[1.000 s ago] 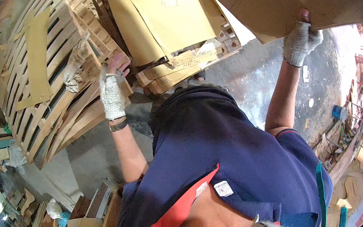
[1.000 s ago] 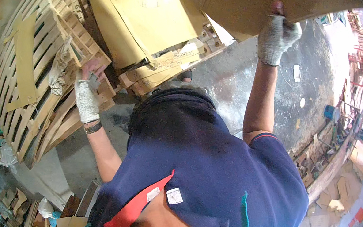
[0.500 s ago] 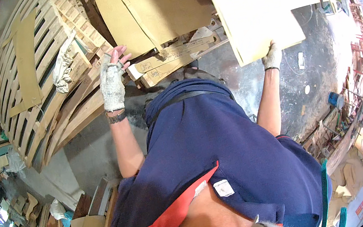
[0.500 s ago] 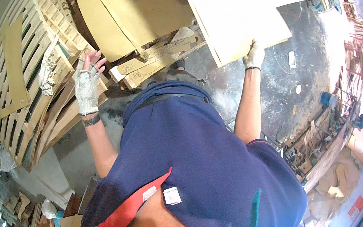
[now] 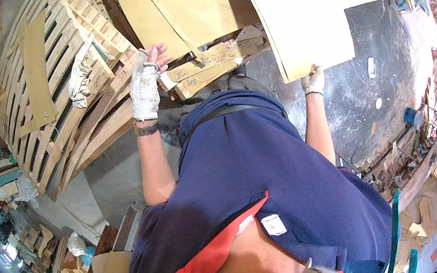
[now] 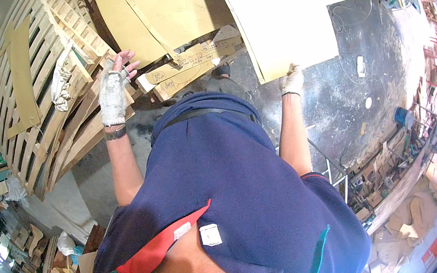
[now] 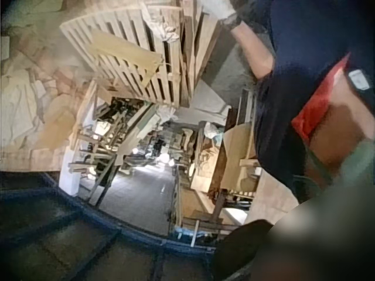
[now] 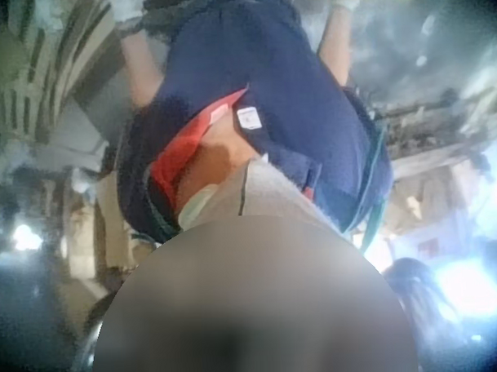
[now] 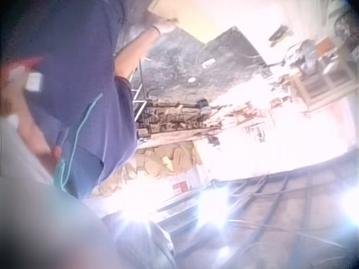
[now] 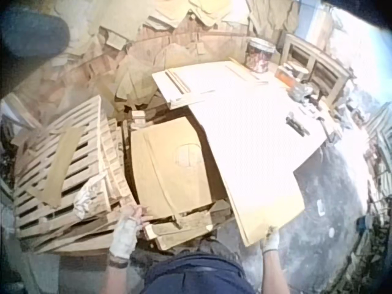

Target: The person assembles a wooden frame by arranging pieces on a workbench, cutting a strip with a miter saw, and fitting it into the frame. They then move the frame to another table and handle a large sheet of plywood.

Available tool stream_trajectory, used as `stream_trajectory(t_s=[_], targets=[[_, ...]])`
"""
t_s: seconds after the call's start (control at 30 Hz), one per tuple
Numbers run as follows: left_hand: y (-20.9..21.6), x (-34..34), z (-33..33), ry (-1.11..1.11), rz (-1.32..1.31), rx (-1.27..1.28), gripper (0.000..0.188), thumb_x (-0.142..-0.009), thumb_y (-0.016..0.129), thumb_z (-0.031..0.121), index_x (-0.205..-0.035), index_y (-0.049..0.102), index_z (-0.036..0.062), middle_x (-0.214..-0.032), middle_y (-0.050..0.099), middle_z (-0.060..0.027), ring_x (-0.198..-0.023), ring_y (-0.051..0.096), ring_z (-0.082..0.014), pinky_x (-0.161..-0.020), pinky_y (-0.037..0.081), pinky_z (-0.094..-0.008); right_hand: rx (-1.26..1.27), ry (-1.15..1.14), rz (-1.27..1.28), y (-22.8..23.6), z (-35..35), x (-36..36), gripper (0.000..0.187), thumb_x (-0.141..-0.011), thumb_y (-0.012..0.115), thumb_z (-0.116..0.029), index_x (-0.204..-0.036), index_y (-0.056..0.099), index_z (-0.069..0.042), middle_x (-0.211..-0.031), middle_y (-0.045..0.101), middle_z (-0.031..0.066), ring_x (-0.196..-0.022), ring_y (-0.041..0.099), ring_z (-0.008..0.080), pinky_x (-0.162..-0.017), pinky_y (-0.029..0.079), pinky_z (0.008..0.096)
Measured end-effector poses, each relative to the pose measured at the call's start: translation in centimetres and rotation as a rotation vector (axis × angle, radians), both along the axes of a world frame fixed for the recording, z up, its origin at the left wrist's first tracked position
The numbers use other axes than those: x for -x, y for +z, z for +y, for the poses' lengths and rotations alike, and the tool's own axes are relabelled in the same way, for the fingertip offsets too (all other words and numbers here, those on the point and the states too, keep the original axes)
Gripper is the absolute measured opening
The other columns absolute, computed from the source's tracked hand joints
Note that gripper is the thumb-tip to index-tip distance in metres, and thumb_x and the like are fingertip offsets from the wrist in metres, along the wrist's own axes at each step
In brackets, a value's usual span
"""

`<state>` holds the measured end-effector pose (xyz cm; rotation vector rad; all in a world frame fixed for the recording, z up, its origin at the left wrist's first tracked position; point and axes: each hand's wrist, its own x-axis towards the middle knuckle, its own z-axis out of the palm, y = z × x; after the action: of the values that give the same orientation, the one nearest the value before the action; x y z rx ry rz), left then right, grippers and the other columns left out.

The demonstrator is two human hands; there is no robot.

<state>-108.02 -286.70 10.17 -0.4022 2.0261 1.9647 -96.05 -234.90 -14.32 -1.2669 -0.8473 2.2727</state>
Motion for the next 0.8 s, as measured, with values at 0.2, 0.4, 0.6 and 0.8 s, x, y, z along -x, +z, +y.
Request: stream_trajectory(t_s=[0.2,0.4,0.6,0.8], targets=[[-1.4,-0.2,0.0,-0.036,0.024,-0.058,0.053,-0.112,0.048,0.043,-0.144,0.056,0.0009,-0.142,0.063,-0.016,-0.12,0.067,-0.0257,-0.103,0.052,-0.037,-0.233,0.246,-0.039,-1.7,-0.7,-1.0,0.025,-0.098,0.06,-0.005,-0.122,0.061,-0.005,-0.104,0.07,0.0045,-0.092,0.07,0.0201,-0.081,0.062,0.0381],[-1.9,0.5,1.4,-0.095,-0.024,-0.054,0.051,-0.112,0.048,0.042,-0.142,0.057,0.0014,-0.141,0.064,-0.0157,-0.117,0.068,-0.0268,-0.099,0.053,-0.0382,-0.446,0.266,-0.243,0.8,6.6,0.6,0.027,-0.095,0.065,-0.009,-0.121,0.06,-0.005,-0.096,0.068,0.0033,-0.077,0.065,0.0156,-0.064,0.054,0.0323],[-0.7,0.6,3.7,-0.136,-0.029,-0.08,0.048,-0.112,0.051,0.039,-0.14,0.059,0.0004,-0.136,0.065,-0.0172,-0.114,0.07,-0.0261,-0.098,0.054,-0.0362,-0.665,-0.051,-0.444,1.4,5.2,1.6,0.039,-0.093,0.065,-0.012,-0.131,0.055,-0.004,-0.101,0.066,0.01,-0.084,0.063,0.0184,-0.076,0.054,0.0356],[-1.4,-0.2,4.7,-0.137,-0.044,-0.107,0.048,-0.112,0.051,0.04,-0.138,0.059,-0.0004,-0.136,0.065,-0.0172,-0.114,0.07,-0.0266,-0.098,0.054,-0.0361,0.024,-0.298,0.059,-1.1,2.0,-0.5,0.029,-0.106,0.057,-0.02,-0.132,0.058,-0.007,-0.111,0.073,0.0097,-0.089,0.074,0.0252,-0.076,0.062,0.0386]])
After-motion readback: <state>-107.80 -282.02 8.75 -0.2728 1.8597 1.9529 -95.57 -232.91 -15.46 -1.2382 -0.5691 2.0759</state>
